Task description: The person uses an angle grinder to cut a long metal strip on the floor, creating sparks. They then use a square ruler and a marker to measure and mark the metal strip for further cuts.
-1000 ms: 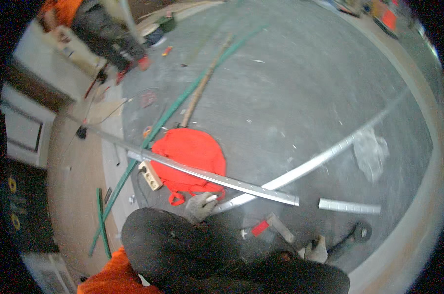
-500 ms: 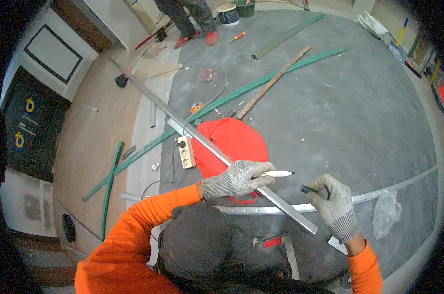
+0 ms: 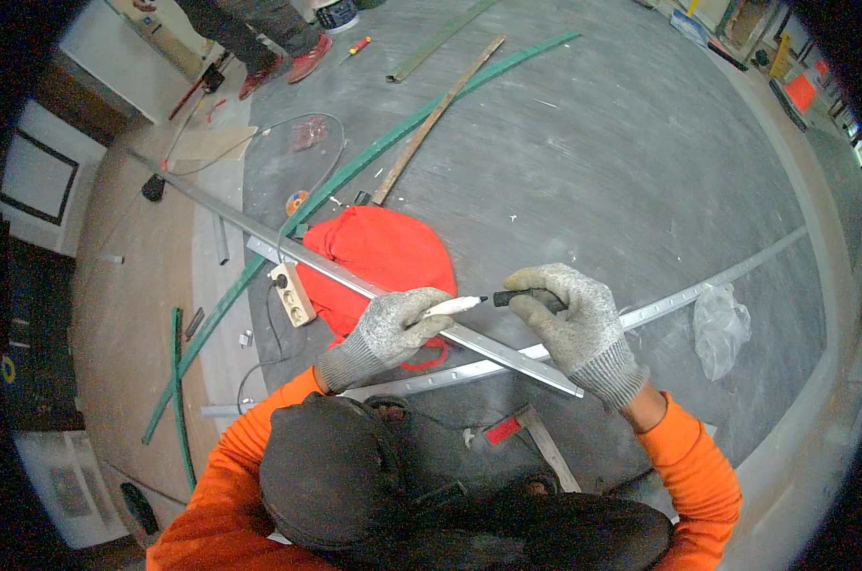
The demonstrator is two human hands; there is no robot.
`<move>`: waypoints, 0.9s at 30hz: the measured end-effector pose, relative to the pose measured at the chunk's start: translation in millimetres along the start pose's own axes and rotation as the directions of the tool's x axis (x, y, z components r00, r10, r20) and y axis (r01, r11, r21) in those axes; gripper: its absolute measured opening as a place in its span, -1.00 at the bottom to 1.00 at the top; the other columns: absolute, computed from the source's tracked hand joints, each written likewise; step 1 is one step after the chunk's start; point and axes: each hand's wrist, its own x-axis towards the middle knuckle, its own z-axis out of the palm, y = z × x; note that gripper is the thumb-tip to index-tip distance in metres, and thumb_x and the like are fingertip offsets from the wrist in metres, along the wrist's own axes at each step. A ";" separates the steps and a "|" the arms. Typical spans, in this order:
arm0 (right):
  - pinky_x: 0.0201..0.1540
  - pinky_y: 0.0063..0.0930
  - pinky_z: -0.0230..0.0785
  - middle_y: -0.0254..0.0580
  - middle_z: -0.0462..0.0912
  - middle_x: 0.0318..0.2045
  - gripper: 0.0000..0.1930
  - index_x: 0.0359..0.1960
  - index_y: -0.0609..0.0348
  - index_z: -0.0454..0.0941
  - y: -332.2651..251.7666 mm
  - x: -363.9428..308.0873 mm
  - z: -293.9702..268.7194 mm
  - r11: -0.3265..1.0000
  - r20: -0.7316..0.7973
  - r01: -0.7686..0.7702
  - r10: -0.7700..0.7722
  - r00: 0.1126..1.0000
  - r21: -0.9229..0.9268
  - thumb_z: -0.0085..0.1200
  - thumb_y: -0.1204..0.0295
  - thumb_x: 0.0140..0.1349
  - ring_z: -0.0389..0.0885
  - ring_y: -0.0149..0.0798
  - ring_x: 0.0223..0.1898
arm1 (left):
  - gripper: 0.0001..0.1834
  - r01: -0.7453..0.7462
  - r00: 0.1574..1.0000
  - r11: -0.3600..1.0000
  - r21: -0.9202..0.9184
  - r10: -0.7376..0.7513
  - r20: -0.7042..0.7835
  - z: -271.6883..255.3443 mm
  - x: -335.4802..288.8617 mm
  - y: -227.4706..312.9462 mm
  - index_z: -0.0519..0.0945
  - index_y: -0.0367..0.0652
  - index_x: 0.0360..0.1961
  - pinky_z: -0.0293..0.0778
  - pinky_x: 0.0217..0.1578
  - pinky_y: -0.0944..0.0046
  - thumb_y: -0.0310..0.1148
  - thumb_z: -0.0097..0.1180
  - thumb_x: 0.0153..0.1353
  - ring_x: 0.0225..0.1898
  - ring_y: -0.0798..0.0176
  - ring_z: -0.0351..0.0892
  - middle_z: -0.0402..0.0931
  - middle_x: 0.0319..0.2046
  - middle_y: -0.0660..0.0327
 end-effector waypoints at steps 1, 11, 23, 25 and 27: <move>-0.03 -0.38 0.61 -0.09 0.77 -0.13 -0.74 0.04 0.20 0.73 0.4 0.0 1.0 0.999 0.015 0.023 -0.023 1.000 -0.036 0.28 0.41 0.37 0.76 -0.30 -0.14 | -0.64 -0.027 1.000 1.000 0.001 0.027 0.001 -0.1 0.1 1.6 0.65 -0.17 0.13 0.62 -0.17 0.10 -0.19 0.23 0.45 -0.18 0.06 0.77 0.72 -0.22 0.05; -0.16 -0.32 0.57 -0.05 0.78 -0.29 -0.76 0.00 0.20 0.73 6.2 -11.3 24.2 0.993 0.169 0.006 0.014 0.986 -0.118 0.18 0.34 0.43 0.75 -0.26 -0.28 | -0.64 -0.165 0.977 0.971 0.172 0.137 0.161 6.3 -9.0 4.6 0.65 -0.14 0.03 0.57 -0.32 -0.02 -0.08 0.19 0.45 -0.27 -0.06 0.74 0.67 -0.31 0.00; -0.48 -0.57 0.35 -0.39 0.58 -0.53 -0.75 -0.19 0.29 0.64 62.8 -55.9 48.2 0.843 0.244 -0.384 0.310 0.919 0.376 0.04 0.34 0.56 0.49 -0.52 -0.55 | -0.67 -0.471 0.882 0.809 0.352 0.418 0.218 54.4 -5.2 -18.4 0.53 -0.06 -0.27 0.52 -0.59 -0.04 -0.02 0.11 0.45 -0.53 -0.06 0.69 0.57 -0.56 0.12; -0.47 -0.56 0.37 -0.40 0.60 -0.53 -0.74 -0.20 0.25 0.65 82.1 -53.2 47.0 0.892 0.322 -0.379 0.293 0.900 0.248 0.06 0.30 0.56 0.50 -0.52 -0.55 | -0.66 -0.497 0.867 0.799 0.338 0.445 0.222 72.4 5.1 -18.2 0.53 -0.07 -0.27 0.52 -0.58 -0.05 -0.01 0.11 0.45 -0.52 -0.09 0.69 0.58 -0.54 0.10; -0.38 -0.47 0.45 -0.26 0.67 -0.49 -0.70 -0.10 0.31 0.70 81.8 -47.5 46.2 0.928 0.339 -0.369 0.333 0.880 0.045 0.15 0.26 0.51 0.57 -0.48 -0.46 | -0.64 -0.492 0.869 0.819 0.295 0.440 0.226 88.9 11.9 -25.9 0.55 -0.06 -0.23 0.56 -0.55 -0.06 0.03 0.07 0.47 -0.49 -0.09 0.71 0.60 -0.52 0.08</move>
